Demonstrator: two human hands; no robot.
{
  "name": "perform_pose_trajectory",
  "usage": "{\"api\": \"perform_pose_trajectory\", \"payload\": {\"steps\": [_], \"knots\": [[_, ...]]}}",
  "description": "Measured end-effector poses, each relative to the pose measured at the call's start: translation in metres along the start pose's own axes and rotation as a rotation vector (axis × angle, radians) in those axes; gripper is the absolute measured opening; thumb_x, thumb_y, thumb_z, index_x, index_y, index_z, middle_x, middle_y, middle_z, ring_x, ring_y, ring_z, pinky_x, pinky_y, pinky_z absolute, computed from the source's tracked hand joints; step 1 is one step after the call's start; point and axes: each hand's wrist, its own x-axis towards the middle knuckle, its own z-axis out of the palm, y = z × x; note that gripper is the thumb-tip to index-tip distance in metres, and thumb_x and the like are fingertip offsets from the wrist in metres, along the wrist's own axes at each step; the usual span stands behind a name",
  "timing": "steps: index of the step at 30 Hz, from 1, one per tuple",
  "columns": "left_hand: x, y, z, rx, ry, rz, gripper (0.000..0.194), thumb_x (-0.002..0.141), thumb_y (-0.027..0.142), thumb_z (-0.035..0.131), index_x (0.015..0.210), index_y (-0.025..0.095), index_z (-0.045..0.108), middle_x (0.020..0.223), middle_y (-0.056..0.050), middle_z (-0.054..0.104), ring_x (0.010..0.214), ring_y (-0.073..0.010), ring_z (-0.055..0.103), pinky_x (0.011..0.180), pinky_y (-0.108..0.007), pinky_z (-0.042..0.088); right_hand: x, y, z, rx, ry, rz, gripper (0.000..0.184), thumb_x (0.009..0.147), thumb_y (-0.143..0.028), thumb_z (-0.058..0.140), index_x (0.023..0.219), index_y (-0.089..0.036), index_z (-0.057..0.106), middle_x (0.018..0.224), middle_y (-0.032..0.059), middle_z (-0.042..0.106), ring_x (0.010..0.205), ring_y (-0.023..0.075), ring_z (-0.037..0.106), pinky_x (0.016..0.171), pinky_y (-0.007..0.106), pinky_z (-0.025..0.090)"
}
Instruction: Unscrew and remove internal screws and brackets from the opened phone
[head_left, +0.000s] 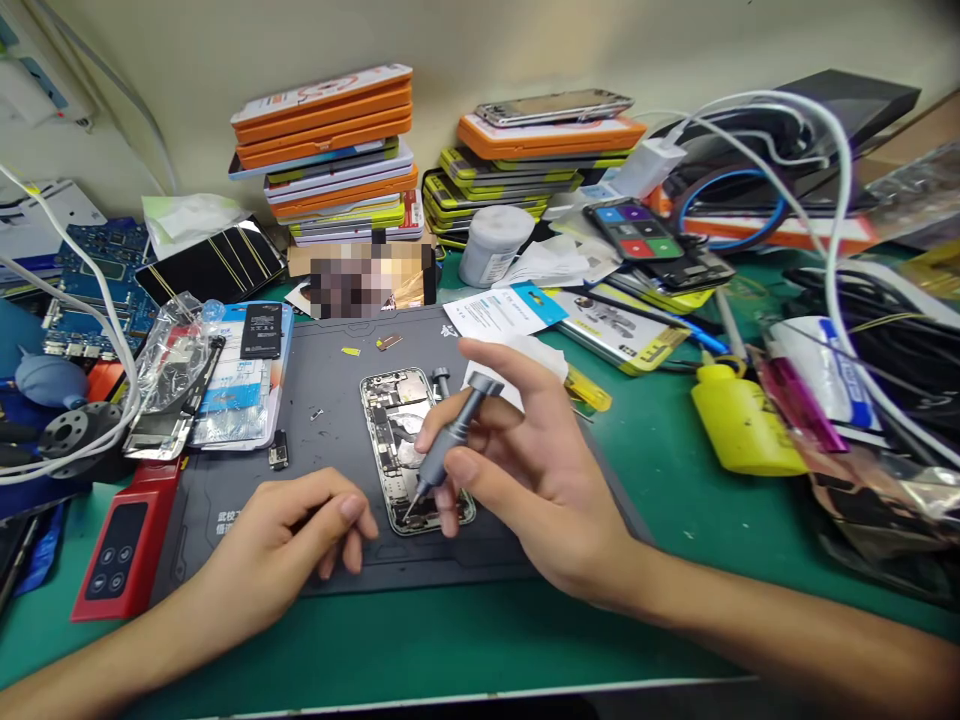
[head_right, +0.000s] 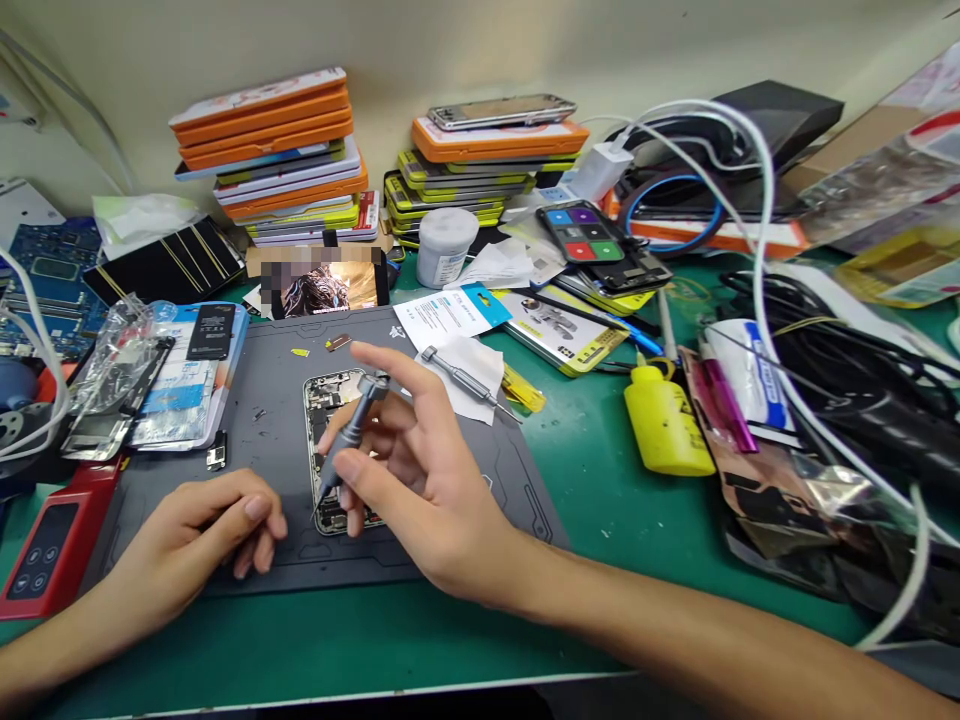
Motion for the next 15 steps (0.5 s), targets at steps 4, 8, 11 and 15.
{"api": "perform_pose_trajectory", "payload": {"steps": [4, 8, 11, 15], "knots": [[0.0030, 0.0021, 0.0006, -0.106, -0.031, -0.015, 0.024, 0.108, 0.029, 0.063, 0.109, 0.022, 0.085, 0.088, -0.003, 0.083, 0.059, -0.0083, 0.064, 0.057, -0.017, 0.055, 0.0012, 0.0005, 0.0005, 0.154, 0.002, 0.088, 0.052, 0.111, -0.025, 0.060, 0.156, -0.038, 0.039, 0.115, 0.0016, 0.068, 0.076, 0.0113, 0.077, 0.072, 0.028, 0.074], [0.0048, 0.0045, 0.0012, -0.113, -0.017, -0.014, 0.019, 0.102, 0.022, 0.070, 0.107, 0.024, 0.088, 0.092, -0.004, 0.086, 0.057, -0.0088, 0.066, 0.059, -0.018, 0.058, 0.0009, 0.0021, -0.0002, 0.166, -0.016, 0.092, 0.049, 0.112, -0.022, 0.059, 0.155, -0.037, 0.042, 0.116, 0.0012, 0.071, 0.079, 0.0110, 0.080, 0.080, 0.029, 0.074], [0.0054, 0.0051, 0.0018, -0.118, -0.013, -0.031, 0.019, 0.102, 0.022, 0.071, 0.106, 0.025, 0.089, 0.095, -0.004, 0.087, 0.055, -0.0086, 0.067, 0.060, -0.018, 0.059, 0.0001, 0.0028, 0.0008, 0.127, -0.029, 0.097, 0.048, 0.112, -0.023, 0.058, 0.155, -0.037, 0.042, 0.117, 0.0021, 0.071, 0.079, 0.0116, 0.080, 0.077, 0.029, 0.073], [0.0061, 0.0054, 0.0019, -0.120, -0.015, -0.051, 0.019, 0.101, 0.023, 0.071, 0.105, 0.024, 0.090, 0.095, -0.004, 0.087, 0.056, -0.0098, 0.068, 0.061, -0.019, 0.060, -0.0011, 0.0057, 0.0031, 0.111, -0.027, 0.100, 0.047, 0.112, -0.024, 0.059, 0.154, -0.037, 0.043, 0.117, 0.0026, 0.071, 0.078, 0.0116, 0.079, 0.074, 0.028, 0.073]]}}
